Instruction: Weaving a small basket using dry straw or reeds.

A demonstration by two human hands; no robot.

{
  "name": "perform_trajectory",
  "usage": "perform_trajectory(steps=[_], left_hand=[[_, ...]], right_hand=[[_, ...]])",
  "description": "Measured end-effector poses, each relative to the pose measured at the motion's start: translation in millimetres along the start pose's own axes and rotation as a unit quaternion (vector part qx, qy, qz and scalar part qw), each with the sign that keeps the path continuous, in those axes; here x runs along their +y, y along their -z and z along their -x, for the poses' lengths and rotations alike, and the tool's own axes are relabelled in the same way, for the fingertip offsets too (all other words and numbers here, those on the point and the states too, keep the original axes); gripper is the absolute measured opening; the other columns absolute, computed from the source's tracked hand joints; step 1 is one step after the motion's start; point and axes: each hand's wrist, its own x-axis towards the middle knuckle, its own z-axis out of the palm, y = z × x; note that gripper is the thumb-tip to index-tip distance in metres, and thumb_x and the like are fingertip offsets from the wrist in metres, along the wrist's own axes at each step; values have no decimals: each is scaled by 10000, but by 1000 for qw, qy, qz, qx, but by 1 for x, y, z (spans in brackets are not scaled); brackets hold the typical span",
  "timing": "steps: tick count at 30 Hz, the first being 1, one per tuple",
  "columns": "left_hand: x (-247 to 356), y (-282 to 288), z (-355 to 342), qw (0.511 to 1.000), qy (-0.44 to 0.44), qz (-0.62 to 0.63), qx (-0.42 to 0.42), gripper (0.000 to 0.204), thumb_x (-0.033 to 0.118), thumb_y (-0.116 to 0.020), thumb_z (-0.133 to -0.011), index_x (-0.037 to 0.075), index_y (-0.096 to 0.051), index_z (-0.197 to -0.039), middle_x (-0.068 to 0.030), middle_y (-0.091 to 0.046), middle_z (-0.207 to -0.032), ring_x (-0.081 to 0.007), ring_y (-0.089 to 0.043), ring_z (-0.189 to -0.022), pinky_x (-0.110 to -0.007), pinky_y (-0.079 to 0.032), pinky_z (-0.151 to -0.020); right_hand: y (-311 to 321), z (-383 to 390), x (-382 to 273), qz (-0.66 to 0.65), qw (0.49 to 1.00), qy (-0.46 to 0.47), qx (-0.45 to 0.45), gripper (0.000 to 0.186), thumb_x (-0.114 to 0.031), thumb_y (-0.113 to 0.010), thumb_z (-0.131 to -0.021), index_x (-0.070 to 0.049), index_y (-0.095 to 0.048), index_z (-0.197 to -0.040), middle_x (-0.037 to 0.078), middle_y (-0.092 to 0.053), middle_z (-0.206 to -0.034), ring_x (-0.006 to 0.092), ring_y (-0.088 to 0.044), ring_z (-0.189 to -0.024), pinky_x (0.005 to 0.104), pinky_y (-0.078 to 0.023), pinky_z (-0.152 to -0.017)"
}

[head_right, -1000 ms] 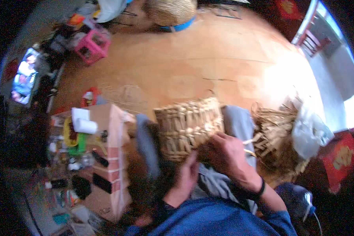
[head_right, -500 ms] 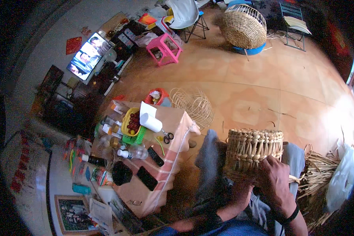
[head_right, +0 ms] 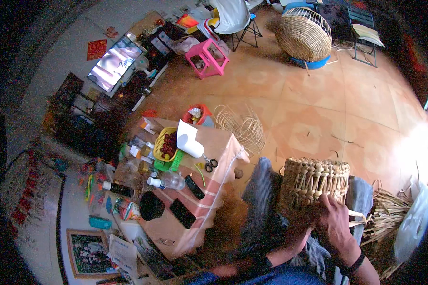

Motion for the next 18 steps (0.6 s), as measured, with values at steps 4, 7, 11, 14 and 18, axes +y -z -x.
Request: perform_trajectory(steps=[4,7,11,14,18], left_hand=[[-4,21,-4,970,93,192,-115,552,188,-659,-1102,8,-500,-1599,-146,-556,-1632,-292,-523,-1502,-445,-392,-1294],[-51,56,-18,973,2,33,-228,593,322,-665,-1124,47,-492,-1620,-120,-561,-1622,-283,-532,-1502,-447,-403,-1290],[-50,54,-25,975,-16,99,-197,573,322,-601,-1152,100,-443,-1657,-123,-529,-1656,-315,-537,-1507,-502,-407,-1304],[-45,50,-33,945,70,268,-175,575,329,-581,-1163,114,-414,-1669,-120,-509,-1673,-313,-538,-1509,-515,-430,-1295],[-49,49,-43,921,87,320,-207,574,324,-592,-1161,112,-413,-1664,-116,-509,-1672,-301,-539,-1509,-503,-449,-1283]], right_hand=[[19,1,-5,0,994,40,-103,262,-137,-709,-869,-14,-678,-1099,182,-583,-1048,388,-685,-887,492,-568,-701],[24,-1,-18,-17,995,-3,-96,284,-116,-697,-897,-17,-671,-1162,174,-605,-1062,379,-714,-850,482,-594,-700],[-4,3,-11,-5,995,-88,-55,358,-91,-783,-744,-17,-578,-1029,200,-561,-915,472,-632,-795,556,-508,-655],[-4,0,-14,15,995,-84,-58,431,-105,-804,-709,-16,-559,-1053,203,-567,-921,474,-629,-798,557,-502,-654],[10,-5,-19,13,996,-56,-73,378,-141,-792,-761,-38,-596,-1067,185,-582,-949,435,-660,-812,531,-532,-664]])
